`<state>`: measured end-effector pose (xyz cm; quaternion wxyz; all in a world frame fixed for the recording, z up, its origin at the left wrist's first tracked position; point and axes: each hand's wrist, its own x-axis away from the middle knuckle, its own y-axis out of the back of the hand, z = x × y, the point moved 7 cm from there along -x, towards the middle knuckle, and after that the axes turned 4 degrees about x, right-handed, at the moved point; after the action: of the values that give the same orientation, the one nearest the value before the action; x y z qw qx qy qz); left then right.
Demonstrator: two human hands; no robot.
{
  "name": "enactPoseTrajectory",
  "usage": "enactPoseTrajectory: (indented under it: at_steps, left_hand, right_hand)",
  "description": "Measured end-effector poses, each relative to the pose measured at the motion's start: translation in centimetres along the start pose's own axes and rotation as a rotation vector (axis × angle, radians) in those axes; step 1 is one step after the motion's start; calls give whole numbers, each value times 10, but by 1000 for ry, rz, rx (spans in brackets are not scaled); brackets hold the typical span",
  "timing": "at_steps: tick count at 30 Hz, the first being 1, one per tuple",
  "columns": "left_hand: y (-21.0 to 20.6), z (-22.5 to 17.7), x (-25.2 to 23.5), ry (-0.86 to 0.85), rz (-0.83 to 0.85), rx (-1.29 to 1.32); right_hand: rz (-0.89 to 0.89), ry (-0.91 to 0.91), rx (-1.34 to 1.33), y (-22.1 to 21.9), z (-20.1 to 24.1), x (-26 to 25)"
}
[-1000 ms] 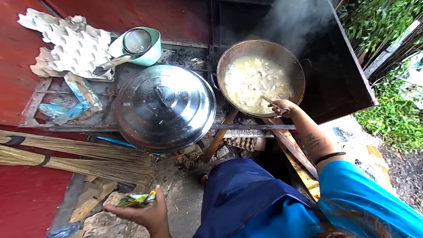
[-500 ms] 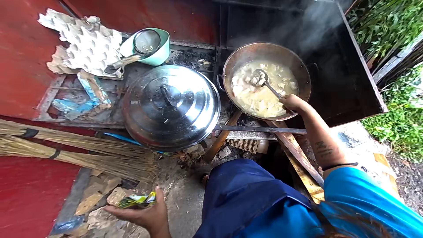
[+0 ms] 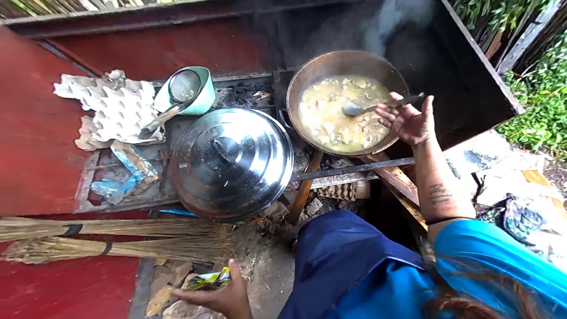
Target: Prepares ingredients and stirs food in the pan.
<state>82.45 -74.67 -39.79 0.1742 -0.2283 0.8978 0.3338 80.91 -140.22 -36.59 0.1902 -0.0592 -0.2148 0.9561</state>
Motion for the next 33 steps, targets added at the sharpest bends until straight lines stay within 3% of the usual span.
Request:
enactPoseTrajectory:
  at_steps: [2,4,6,7,11,17,20,24,33]
  left_hand:
    - [-3,-7,-5,-16,14,8]
    - [-5,-12,-7,-34,23,17]
    - [-8,-17,-9,-54,22,17]
    - [-9,-18,-9,-62,20,16]
    - [-8,-20,-5,-62,7,-12]
    - [-6,-19,2,-70,-5,-75]
    - [-11,-20,4,-68,10,-67]
    - [-18,-29,3,-85,35,-77]
    - [-15,-32,2,-105,47,-52]
  right_hand:
    - [-144,180,135,12,14,-11]
    - [-498,255,337,29,19,-23]
    - [-781,261,514,43,15,-30]
    - [-836,202,616,47,13,-32]
    - [-668,-88,977,33,22,-30]
    - [-453,135,1383,-11,86,5]
    - [-463,262,1364,-10,93,21]
    - [-467,422,1194,8,64,19]
    - [-538,364,893,36,35,10]
